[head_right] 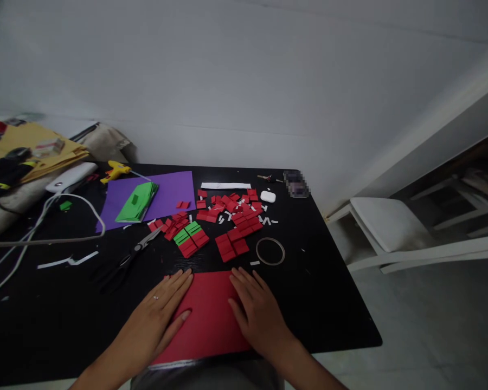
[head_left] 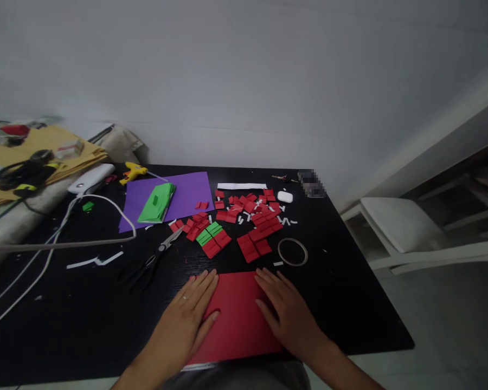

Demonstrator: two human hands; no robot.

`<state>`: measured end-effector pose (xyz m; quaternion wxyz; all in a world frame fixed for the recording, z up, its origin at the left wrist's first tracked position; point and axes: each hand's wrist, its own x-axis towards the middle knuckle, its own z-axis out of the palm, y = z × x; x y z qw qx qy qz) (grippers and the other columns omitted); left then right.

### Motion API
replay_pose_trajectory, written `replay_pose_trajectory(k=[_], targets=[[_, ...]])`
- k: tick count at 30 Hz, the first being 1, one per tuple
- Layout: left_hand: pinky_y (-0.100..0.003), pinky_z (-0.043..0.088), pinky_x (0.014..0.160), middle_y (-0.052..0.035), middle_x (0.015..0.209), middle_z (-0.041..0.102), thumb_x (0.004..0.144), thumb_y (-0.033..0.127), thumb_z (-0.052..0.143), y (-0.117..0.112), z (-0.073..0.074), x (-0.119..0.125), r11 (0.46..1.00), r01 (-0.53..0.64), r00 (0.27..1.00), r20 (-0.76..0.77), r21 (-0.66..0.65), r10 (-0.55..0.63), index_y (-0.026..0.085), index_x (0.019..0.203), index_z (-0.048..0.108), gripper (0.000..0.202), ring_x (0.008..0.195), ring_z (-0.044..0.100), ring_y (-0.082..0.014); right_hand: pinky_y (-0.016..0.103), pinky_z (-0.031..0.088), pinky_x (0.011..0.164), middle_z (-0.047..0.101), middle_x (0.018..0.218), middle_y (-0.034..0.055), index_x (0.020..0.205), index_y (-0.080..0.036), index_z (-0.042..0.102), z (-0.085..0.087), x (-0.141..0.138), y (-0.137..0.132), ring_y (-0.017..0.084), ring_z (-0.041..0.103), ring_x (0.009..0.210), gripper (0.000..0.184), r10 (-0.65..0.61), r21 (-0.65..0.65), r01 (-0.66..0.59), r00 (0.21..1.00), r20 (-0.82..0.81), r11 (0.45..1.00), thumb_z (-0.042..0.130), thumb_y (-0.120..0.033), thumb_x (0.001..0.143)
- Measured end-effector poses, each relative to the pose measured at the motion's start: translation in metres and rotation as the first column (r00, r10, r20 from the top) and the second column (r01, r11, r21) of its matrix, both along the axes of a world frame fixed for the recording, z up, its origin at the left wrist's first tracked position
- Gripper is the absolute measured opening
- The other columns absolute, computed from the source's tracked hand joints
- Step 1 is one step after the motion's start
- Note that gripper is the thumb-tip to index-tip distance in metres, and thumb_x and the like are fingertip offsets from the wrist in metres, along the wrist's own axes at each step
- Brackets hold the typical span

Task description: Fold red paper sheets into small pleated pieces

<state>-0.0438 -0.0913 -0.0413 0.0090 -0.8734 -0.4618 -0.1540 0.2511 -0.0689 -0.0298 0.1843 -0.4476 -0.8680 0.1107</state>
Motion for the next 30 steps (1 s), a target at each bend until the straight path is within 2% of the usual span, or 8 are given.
replay_pose_trajectory(k=[4,8,12,15,19,24,27,30], targets=[[-0.051,0.056,0.113,-0.0111,0.162,0.053,0.104,0.039,0.057,0.0,0.004,0.001,1.0,-0.014,1.0,-0.002,-0.01,0.014,0.017,0.168,0.027,0.074,0.144,0.057,-0.0296,0.059,0.052,0.114,0.067,0.147,0.0153,0.144,-0.011,0.059,0.001,0.001,0.001,0.031,0.064,0.136,0.042,-0.012,0.048,0.012,1.0,0.006,0.999,0.054,-0.016,0.102],[-0.052,0.052,0.117,-0.0105,0.162,0.052,0.103,0.033,0.057,-0.001,0.008,0.006,0.997,-0.044,0.999,0.023,-0.058,0.045,0.018,0.163,0.038,0.065,0.147,0.054,-0.0302,0.055,0.054,0.108,0.076,0.129,0.0149,0.123,-0.013,0.071,0.003,-0.018,0.008,0.03,0.07,0.119,0.029,-0.073,0.091,0.081,0.994,-0.082,0.993,0.056,-0.009,0.098],[-0.054,0.049,0.119,-0.0108,0.162,0.053,0.101,0.027,0.057,-0.004,0.009,0.011,0.995,-0.062,0.997,0.036,-0.082,0.065,0.018,0.16,0.045,0.061,0.148,0.052,-0.0315,0.044,0.06,0.091,0.075,0.11,0.011,0.113,-0.016,0.073,0.006,-0.046,0.019,0.026,0.068,0.101,0.027,-0.009,-0.013,0.008,0.991,-0.131,1.0,0.06,-0.003,0.093],[-0.054,0.047,0.121,-0.0109,0.163,0.052,0.102,0.028,0.056,-0.004,0.009,0.009,0.994,-0.053,0.997,0.053,-0.094,0.059,0.018,0.162,0.042,0.062,0.149,0.051,-0.031,0.044,0.061,0.087,0.071,0.106,0.0111,0.117,-0.016,0.073,0.006,-0.058,0.024,0.026,0.067,0.096,0.031,0.009,-0.04,-0.014,0.992,-0.124,0.999,0.061,-0.003,0.092],[-0.051,0.05,0.119,-0.0119,0.162,0.053,0.103,0.037,0.059,-0.005,0.01,0.003,0.995,-0.061,0.997,0.052,-0.081,0.066,0.018,0.165,0.035,0.069,0.147,0.054,-0.0303,0.043,0.061,0.087,0.068,0.105,0.0118,0.122,-0.015,0.072,0.003,-0.05,0.024,0.026,0.066,0.094,0.032,-0.02,-0.039,0.015,0.991,-0.132,0.999,0.058,-0.005,0.095],[-0.052,0.052,0.116,-0.0141,0.158,0.057,0.102,0.039,0.06,-0.006,0.01,0.005,0.995,-0.084,0.993,0.077,-0.05,0.088,0.014,0.163,0.039,0.069,0.145,0.056,-0.0319,0.039,0.06,0.083,0.068,0.098,0.0106,0.117,-0.013,0.073,0.0,-0.038,0.022,0.025,0.067,0.089,0.027,-0.099,-0.042,0.094,0.986,-0.135,0.995,0.055,-0.007,0.098],[-0.054,0.051,0.116,-0.0159,0.153,0.062,0.102,0.039,0.06,-0.006,0.007,0.011,0.991,-0.125,0.984,0.121,-0.042,0.129,0.014,0.158,0.045,0.063,0.14,0.06,-0.0328,0.038,0.058,0.084,0.07,0.096,0.01,0.105,-0.014,0.073,0.005,-0.05,0.029,0.025,0.069,0.09,0.017,-0.134,-0.091,0.125,0.985,-0.108,0.988,0.058,-0.009,0.098],[-0.056,0.05,0.116,-0.0166,0.152,0.063,0.102,0.039,0.059,-0.007,0.004,0.015,0.988,-0.147,0.979,0.134,-0.054,0.153,0.015,0.153,0.05,0.057,0.138,0.062,-0.033,0.033,0.055,0.081,0.073,0.094,0.009,0.097,-0.016,0.069,0.016,-0.073,0.04,0.023,0.071,0.088,0.004,-0.144,-0.204,0.14,0.99,-0.006,0.969,0.065,-0.016,0.098]])
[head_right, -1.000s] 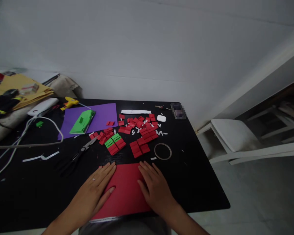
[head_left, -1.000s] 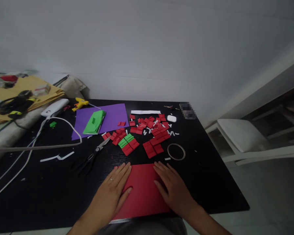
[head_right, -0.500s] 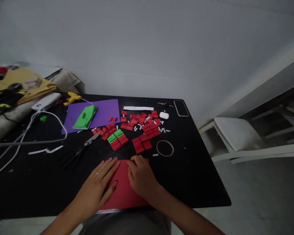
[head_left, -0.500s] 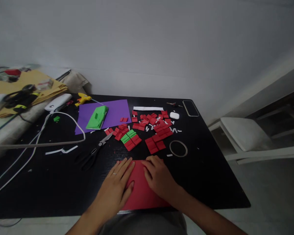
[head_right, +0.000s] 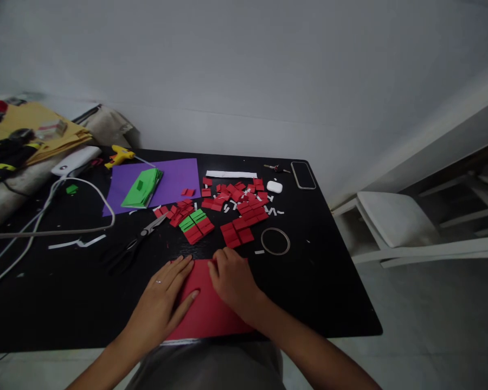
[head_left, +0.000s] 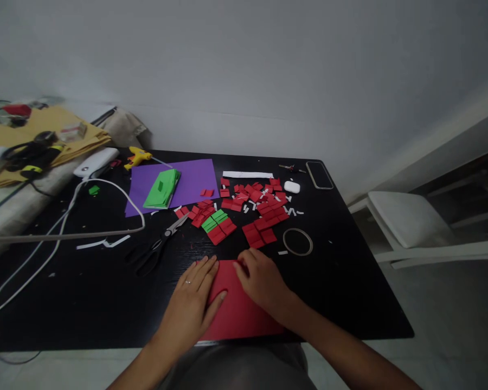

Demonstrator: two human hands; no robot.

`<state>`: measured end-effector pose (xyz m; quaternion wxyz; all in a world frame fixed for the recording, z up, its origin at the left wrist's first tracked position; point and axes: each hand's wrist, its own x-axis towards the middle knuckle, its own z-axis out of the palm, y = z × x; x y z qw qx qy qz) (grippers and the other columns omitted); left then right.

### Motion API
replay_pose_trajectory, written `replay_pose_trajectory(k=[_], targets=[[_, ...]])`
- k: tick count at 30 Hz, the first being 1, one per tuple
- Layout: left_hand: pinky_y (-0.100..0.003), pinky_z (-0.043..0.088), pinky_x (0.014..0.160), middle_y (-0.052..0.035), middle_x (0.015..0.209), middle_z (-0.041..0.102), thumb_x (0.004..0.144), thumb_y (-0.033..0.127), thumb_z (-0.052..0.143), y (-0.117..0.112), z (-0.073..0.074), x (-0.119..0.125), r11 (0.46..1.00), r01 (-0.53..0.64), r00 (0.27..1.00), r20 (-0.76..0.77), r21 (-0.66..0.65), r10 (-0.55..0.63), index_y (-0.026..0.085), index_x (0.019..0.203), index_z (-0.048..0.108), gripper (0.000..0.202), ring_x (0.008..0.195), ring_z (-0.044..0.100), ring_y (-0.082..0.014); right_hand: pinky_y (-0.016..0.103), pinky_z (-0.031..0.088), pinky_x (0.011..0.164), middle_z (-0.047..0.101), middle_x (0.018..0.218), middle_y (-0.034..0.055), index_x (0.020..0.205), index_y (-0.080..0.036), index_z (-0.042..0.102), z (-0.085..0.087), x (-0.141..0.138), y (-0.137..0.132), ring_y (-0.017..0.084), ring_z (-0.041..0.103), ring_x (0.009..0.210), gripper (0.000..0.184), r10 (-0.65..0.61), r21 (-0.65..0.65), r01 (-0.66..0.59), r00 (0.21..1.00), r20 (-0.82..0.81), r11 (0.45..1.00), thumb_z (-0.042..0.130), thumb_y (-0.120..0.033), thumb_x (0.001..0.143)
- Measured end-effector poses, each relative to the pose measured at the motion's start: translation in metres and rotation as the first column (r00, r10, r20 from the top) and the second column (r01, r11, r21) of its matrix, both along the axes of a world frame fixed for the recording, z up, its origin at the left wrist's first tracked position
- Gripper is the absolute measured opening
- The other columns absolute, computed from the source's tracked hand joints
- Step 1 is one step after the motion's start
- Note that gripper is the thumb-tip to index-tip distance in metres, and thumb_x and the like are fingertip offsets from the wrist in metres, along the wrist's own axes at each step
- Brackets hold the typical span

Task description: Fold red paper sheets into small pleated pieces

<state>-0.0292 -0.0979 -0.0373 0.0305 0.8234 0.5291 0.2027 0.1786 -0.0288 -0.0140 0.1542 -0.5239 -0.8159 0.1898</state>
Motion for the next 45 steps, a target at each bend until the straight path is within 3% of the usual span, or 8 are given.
replay_pose_trajectory(k=[6,17,31,37,40,41,43,45], targets=[[-0.057,0.048,0.119,-0.0169,0.154,0.061,0.103,0.037,0.058,0.0,-0.001,-0.002,0.999,0.01,1.0,-0.001,-0.035,-0.01,0.013,0.152,0.05,0.055,0.143,0.058,-0.033,0.032,0.047,0.068,0.077,0.094,0.01,0.1,-0.019,0.066,0.022,-0.019,0.015,0.025,0.075,0.086,0.012,0.014,-0.146,0.017,0.977,0.211,0.989,0.058,-0.025,0.105],[-0.058,0.048,0.119,-0.0172,0.152,0.062,0.103,0.037,0.058,-0.001,0.0,-0.001,0.999,0.007,1.0,-0.005,-0.039,-0.007,0.012,0.151,0.051,0.055,0.142,0.059,-0.0331,0.031,0.043,0.069,0.078,0.093,0.0078,0.093,-0.019,0.064,0.019,0.022,0.014,0.023,0.074,0.085,0.013,-0.108,-0.176,0.147,0.971,0.212,0.973,0.059,-0.021,0.105],[-0.057,0.047,0.119,-0.0161,0.152,0.062,0.103,0.038,0.057,0.0,0.0,-0.002,0.999,0.007,1.0,0.003,-0.037,-0.007,0.015,0.152,0.05,0.055,0.141,0.059,-0.0333,0.031,0.041,0.063,0.072,0.082,0.0045,0.083,-0.022,0.057,0.012,0.081,0.012,0.022,0.07,0.073,0.02,-0.211,-0.089,0.224,0.968,0.138,0.971,0.056,-0.023,0.103],[-0.06,0.047,0.111,-0.0185,0.144,0.065,0.1,0.037,0.059,0.005,0.016,0.007,0.997,-0.061,0.995,0.074,-0.051,0.065,0.016,0.142,0.057,0.047,0.132,0.062,-0.0363,0.031,0.046,0.069,0.07,0.08,0.0031,0.084,-0.022,0.059,0.015,0.068,0.005,0.02,0.068,0.072,0.018,-0.194,-0.054,0.19,0.977,-0.088,0.98,0.058,-0.022,0.102],[-0.049,0.054,0.091,-0.0132,0.113,0.075,0.104,0.037,0.05,0.02,0.03,0.026,0.979,-0.099,0.989,0.092,-0.18,0.117,0.02,0.115,0.068,0.027,0.104,0.071,-0.0311,0.031,0.05,0.075,0.073,0.086,0.0032,0.088,-0.021,0.063,0.014,0.047,-0.002,0.02,0.07,0.079,0.013,-0.088,-0.115,0.072,0.986,-0.14,0.991,0.061,-0.018,0.1],[-0.043,0.054,0.085,-0.0113,0.102,0.076,0.107,0.037,0.046,0.027,0.035,0.034,0.961,-0.103,0.988,0.088,-0.256,0.129,0.02,0.103,0.068,0.029,0.094,0.072,-0.0282,0.031,0.05,0.076,0.074,0.088,0.0036,0.089,-0.021,0.064,0.013,0.041,-0.003,0.02,0.071,0.081,0.012,-0.065,-0.137,0.048,0.99,-0.123,0.989,0.062,-0.015,0.099],[-0.034,0.051,0.074,-0.0082,0.093,0.076,0.108,0.038,0.043,0.042,0.043,0.049,0.883,-0.102,0.989,0.047,-0.458,0.139,0.021,0.095,0.066,0.032,0.084,0.074,-0.0238,0.031,0.05,0.076,0.074,0.089,0.0045,0.088,-0.02,0.064,0.011,0.033,-0.005,0.02,0.071,0.083,0.012,-0.043,-0.169,0.031,0.997,-0.069,0.985,0.063,-0.012,0.098],[-0.033,0.048,0.07,-0.009,0.093,0.078,0.108,0.037,0.043,0.056,0.048,0.061,0.794,-0.161,0.987,-0.08,-0.587,0.141,0.021,0.098,0.067,0.03,0.086,0.076,-0.0257,0.032,0.05,0.075,0.073,0.088,0.005,0.086,-0.02,0.064,0.01,0.03,-0.004,0.021,0.071,0.082,0.014,-0.043,-0.191,0.038,0.999,-0.021,0.981,0.063,-0.012,0.098]])
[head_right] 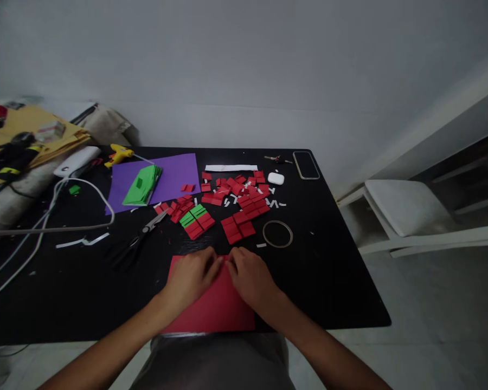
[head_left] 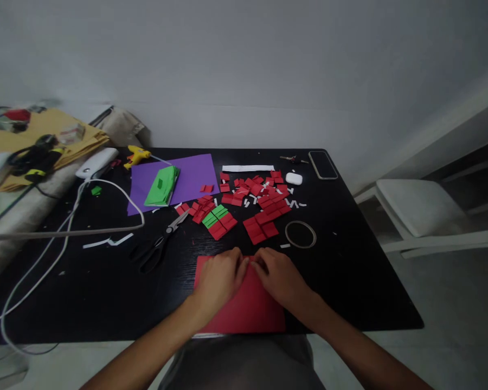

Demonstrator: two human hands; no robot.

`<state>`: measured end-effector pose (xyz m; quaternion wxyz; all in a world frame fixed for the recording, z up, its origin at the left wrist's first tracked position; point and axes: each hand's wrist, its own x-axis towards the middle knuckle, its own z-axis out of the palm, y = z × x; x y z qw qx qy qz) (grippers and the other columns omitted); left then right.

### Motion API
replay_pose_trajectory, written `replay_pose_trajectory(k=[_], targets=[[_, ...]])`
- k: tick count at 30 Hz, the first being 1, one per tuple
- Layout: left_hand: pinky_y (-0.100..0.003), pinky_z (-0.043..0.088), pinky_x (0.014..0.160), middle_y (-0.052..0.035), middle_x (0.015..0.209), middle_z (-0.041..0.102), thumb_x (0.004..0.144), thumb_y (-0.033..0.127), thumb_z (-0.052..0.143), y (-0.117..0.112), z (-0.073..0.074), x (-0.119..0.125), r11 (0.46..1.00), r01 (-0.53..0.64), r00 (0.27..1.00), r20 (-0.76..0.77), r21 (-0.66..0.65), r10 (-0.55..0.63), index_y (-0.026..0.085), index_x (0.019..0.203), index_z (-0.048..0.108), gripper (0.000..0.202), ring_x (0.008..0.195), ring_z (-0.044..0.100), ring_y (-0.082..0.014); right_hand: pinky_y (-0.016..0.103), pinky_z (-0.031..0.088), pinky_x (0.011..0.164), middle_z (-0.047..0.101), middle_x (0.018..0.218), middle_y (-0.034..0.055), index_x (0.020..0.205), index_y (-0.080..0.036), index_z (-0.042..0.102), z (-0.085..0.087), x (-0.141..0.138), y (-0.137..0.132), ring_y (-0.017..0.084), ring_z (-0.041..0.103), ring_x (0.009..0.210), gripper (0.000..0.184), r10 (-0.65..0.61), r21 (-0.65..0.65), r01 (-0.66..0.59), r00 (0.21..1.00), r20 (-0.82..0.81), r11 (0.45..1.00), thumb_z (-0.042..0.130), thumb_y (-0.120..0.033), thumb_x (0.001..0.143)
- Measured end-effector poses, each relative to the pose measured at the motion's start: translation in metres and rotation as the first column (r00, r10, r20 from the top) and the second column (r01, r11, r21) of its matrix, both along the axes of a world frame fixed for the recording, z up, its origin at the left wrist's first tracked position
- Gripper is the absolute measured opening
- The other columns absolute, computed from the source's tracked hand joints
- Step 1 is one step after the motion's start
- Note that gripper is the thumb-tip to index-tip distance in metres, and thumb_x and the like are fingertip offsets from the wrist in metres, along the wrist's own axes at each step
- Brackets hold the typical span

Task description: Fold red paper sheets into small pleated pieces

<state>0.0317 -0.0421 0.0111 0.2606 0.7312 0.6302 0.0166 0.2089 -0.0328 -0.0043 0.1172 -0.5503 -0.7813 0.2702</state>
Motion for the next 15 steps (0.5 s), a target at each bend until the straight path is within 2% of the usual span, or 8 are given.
replay_pose_trajectory(k=[2,5,11,15], targets=[[-0.033,0.047,0.068,-0.0109,0.093,0.079,0.106,0.035,0.046,0.011,0.004,0.005,0.999,-0.018,0.999,-0.049,-0.044,0.016,0.02,0.099,0.069,0.028,0.086,0.076,-0.0279,0.031,0.049,0.074,0.073,0.088,0.0046,0.085,-0.02,0.064,-0.001,0.0,0.002,0.02,0.07,0.081,0.015,-0.001,-0.016,0.001,1.0,0.003,1.0,0.062,-0.013,0.099],[-0.032,0.047,0.069,-0.0109,0.092,0.079,0.103,0.037,0.051,0.02,0.008,0.0,0.996,-0.029,0.997,-0.067,-0.08,0.024,0.022,0.097,0.071,0.026,0.088,0.077,-0.0292,0.03,0.049,0.075,0.073,0.089,0.0037,0.087,-0.02,0.064,0.0,0.002,0.004,0.019,0.069,0.081,0.015,0.005,-0.036,-0.006,0.999,-0.035,0.999,0.062,-0.012,0.099],[-0.033,0.045,0.071,-0.0083,0.085,0.078,0.098,0.035,0.054,0.026,0.014,-0.029,0.987,-0.046,0.998,-0.048,-0.152,0.039,0.024,0.086,0.071,0.024,0.089,0.075,-0.0291,0.031,0.049,0.076,0.073,0.09,0.0041,0.09,-0.019,0.065,0.003,0.0,0.006,0.019,0.069,0.081,0.012,-0.005,-0.082,0.002,0.999,-0.043,0.997,0.063,-0.011,0.098],[-0.03,0.043,0.068,-0.0041,0.075,0.076,0.096,0.037,0.055,0.029,0.017,-0.049,0.974,-0.075,0.997,-0.006,-0.214,0.076,0.024,0.077,0.067,0.025,0.077,0.074,-0.0241,0.031,0.049,0.075,0.072,0.089,0.004,0.09,-0.019,0.065,0.004,-0.001,0.007,0.019,0.068,0.08,0.011,-0.011,-0.086,0.008,0.999,-0.039,0.996,0.064,-0.011,0.098]])
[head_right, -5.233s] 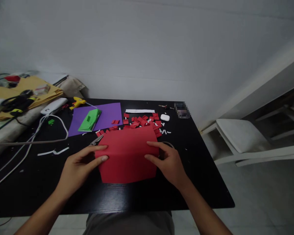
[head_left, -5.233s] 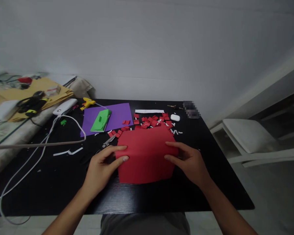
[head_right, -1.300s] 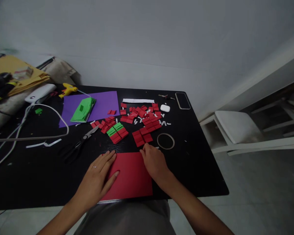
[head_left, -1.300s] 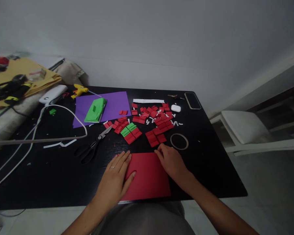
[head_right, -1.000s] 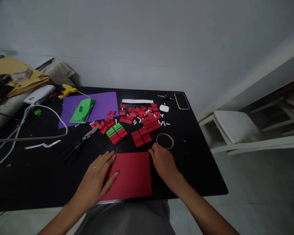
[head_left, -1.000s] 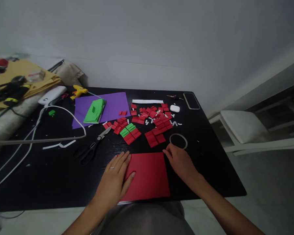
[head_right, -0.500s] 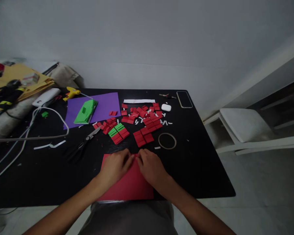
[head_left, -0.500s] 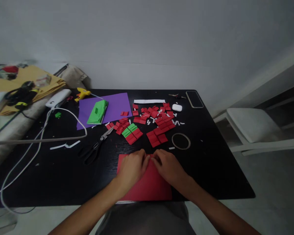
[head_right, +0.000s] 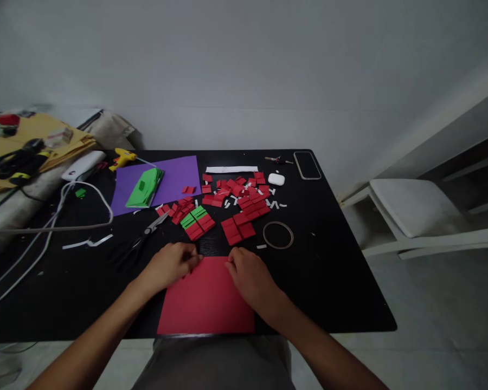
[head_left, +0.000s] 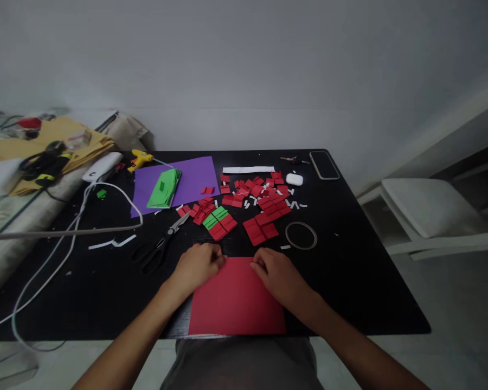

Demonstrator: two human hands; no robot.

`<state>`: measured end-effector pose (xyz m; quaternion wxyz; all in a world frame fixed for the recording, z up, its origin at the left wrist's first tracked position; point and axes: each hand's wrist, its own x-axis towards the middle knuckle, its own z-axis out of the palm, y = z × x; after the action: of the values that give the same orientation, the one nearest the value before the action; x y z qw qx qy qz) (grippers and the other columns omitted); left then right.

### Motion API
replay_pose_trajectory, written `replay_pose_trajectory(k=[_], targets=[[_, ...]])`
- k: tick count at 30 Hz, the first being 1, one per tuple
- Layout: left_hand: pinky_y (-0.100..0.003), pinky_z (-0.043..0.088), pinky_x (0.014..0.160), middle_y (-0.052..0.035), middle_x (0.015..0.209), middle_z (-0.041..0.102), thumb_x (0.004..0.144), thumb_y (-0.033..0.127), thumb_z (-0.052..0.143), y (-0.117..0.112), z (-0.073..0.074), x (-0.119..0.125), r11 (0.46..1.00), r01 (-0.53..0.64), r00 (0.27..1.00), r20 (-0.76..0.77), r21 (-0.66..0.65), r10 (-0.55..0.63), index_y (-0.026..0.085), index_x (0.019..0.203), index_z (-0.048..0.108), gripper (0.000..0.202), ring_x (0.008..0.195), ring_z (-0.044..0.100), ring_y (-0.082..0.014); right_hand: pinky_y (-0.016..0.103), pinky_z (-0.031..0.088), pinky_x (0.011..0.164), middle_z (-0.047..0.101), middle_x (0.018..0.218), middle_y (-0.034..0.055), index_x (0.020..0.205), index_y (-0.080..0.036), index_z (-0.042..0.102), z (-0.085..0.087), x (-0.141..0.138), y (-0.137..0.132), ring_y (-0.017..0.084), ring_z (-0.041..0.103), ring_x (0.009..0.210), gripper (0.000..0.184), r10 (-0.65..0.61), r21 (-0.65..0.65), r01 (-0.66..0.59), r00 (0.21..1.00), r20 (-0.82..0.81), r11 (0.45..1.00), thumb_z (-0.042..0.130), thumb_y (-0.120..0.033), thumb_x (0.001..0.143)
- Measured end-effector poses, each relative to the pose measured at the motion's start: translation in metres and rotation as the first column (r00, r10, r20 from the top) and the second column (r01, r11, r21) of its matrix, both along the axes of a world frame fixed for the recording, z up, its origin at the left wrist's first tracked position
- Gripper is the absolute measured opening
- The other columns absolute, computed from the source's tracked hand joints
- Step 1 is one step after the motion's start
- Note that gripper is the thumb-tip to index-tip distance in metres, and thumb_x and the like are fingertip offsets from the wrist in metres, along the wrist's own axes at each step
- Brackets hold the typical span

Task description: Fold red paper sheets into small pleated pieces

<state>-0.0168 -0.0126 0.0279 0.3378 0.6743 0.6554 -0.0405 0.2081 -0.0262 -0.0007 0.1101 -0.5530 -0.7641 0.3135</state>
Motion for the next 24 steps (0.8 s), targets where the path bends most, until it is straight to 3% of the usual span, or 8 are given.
replay_pose_trajectory(k=[5,17,20,24], targets=[[-0.028,0.044,0.063,-0.0001,0.066,0.075,0.094,0.039,0.053,0.001,-0.001,-0.024,0.997,-0.046,0.996,0.076,-0.067,0.051,0.024,0.071,0.061,0.029,0.065,0.073,-0.0199,0.031,0.048,0.076,0.072,0.089,0.0042,0.089,-0.019,0.065,0.0,0.001,0.0,0.019,0.068,0.082,0.013,0.002,-0.02,-0.002,1.0,-0.02,1.0,0.063,-0.01,0.098],[-0.029,0.044,0.059,-0.0004,0.06,0.069,0.089,0.046,0.055,-0.009,-0.009,-0.077,0.979,-0.177,0.972,0.14,-0.1,0.19,0.023,0.068,0.058,0.032,0.056,0.068,-0.0204,0.032,0.046,0.076,0.071,0.089,0.0045,0.089,-0.018,0.064,-0.001,0.002,0.002,0.019,0.066,0.082,0.012,-0.01,-0.066,0.008,0.999,-0.034,0.998,0.062,-0.01,0.098],[-0.03,0.043,0.06,-0.0013,0.063,0.069,0.092,0.048,0.051,-0.015,-0.008,-0.074,0.976,-0.207,0.963,0.164,-0.06,0.215,0.023,0.07,0.057,0.034,0.059,0.068,-0.021,0.032,0.047,0.076,0.071,0.09,0.0049,0.089,-0.018,0.065,0.0,0.001,0.0,0.019,0.066,0.081,0.013,-0.001,-0.047,0.0,1.0,-0.028,0.999,0.061,-0.01,0.099],[-0.03,0.036,0.062,-0.0013,0.067,0.067,0.1,0.053,0.043,-0.03,-0.01,-0.04,0.964,-0.196,0.973,0.157,0.18,0.169,0.024,0.076,0.057,0.041,0.064,0.064,-0.0213,0.033,0.05,0.079,0.071,0.094,0.0061,0.093,-0.017,0.068,0.0,-0.007,-0.007,0.02,0.068,0.085,0.015,0.034,0.037,-0.034,0.999,-0.001,0.999,0.057,-0.008,0.1]])
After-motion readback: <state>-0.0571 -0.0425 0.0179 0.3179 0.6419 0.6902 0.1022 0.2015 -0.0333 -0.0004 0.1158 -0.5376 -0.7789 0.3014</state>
